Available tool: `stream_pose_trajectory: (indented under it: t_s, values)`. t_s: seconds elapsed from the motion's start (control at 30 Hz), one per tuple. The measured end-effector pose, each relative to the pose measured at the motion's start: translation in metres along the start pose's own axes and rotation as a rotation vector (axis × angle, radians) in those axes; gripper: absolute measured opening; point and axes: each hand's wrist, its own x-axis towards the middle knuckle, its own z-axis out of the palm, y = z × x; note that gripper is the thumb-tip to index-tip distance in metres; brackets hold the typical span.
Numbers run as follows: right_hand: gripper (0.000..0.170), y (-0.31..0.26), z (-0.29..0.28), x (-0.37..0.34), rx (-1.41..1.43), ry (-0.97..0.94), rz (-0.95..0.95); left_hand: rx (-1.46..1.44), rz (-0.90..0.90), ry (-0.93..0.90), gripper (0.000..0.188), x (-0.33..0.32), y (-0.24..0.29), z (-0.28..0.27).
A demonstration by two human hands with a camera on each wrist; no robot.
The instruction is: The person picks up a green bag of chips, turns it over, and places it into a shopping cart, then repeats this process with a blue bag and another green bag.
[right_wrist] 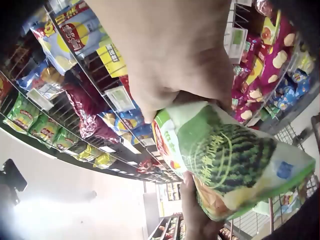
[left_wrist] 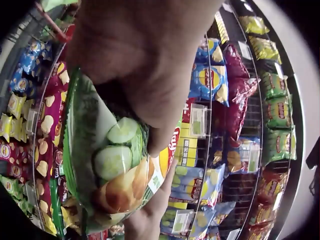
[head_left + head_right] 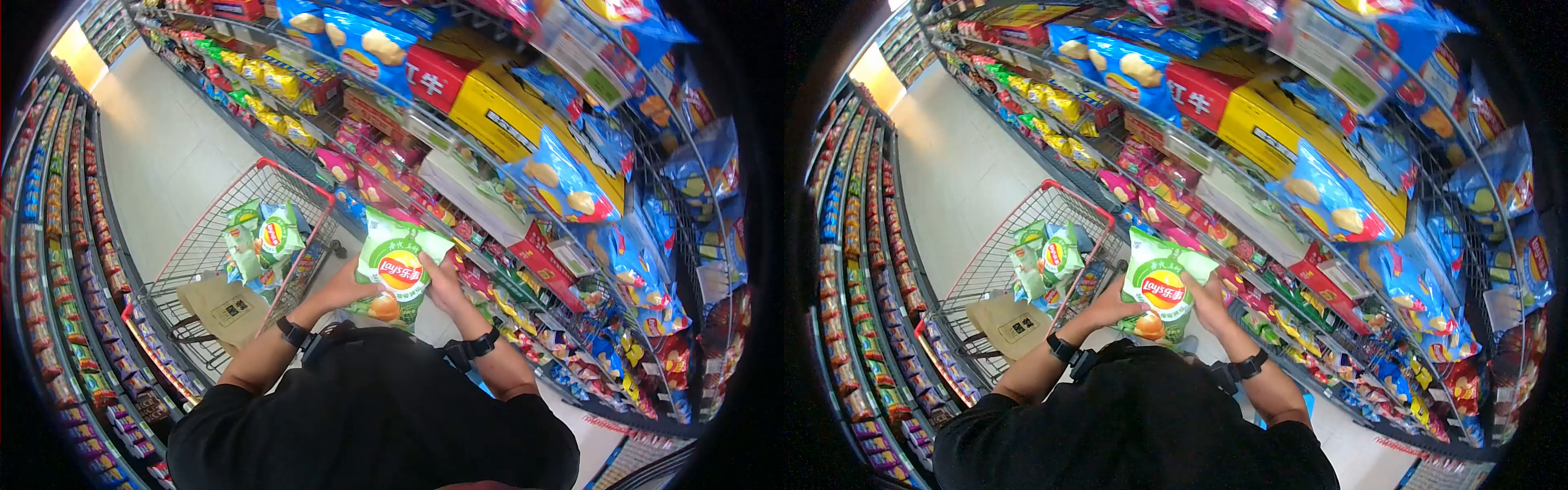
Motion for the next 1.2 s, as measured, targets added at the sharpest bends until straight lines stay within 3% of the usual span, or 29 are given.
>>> stream_pose_trajectory:
  t_s: [0.13,0.37,0.53,0.67,0.77,0.9,0.93,1.07,1.17,1.2]
  values:
    - [0.055,0.013,0.049,-0.007,-0.026,-0.248,0.128,-0.266,-0.04,0.089,0.063,-0.016,0.001,-0.032]
    - [0.045,0.03,0.109,0.002,0.008,-0.163,0.387,-0.456,-0.074,0.066,0.055,-0.036,-0.015,-0.084]
    - [0.044,0.042,0.122,0.009,0.013,-0.148,0.348,-0.398,-0.032,0.067,0.055,-0.04,-0.021,-0.102]
    - [0.041,0.038,0.133,0.016,-0.032,-0.166,0.301,-0.441,-0.054,0.098,0.068,-0.04,-0.015,-0.109]
    - [0.04,0.04,0.135,0.014,-0.024,-0.167,0.277,-0.385,-0.03,0.07,0.055,-0.039,-0.014,-0.116]
    - [0.044,0.037,0.134,0.015,0.052,-0.088,0.238,-0.391,-0.016,0.039,0.058,-0.025,-0.021,-0.123]
    - [0.043,0.034,0.134,0.017,0.045,-0.065,0.229,-0.3,0.094,0.135,0.058,-0.018,-0.025,-0.122]
    - [0.04,0.025,0.133,0.024,-0.016,0.075,0.103,-0.061,0.226,0.318,0.053,-0.012,-0.008,-0.126]
    - [0.042,0.024,0.135,0.027,-0.138,0.108,0.004,0.129,0.205,-0.005,0.052,-0.018,0.005,-0.142]
    - [0.045,0.022,0.139,0.028,-0.165,0.123,-0.036,0.142,0.224,-0.027,0.05,-0.021,0.014,-0.138]
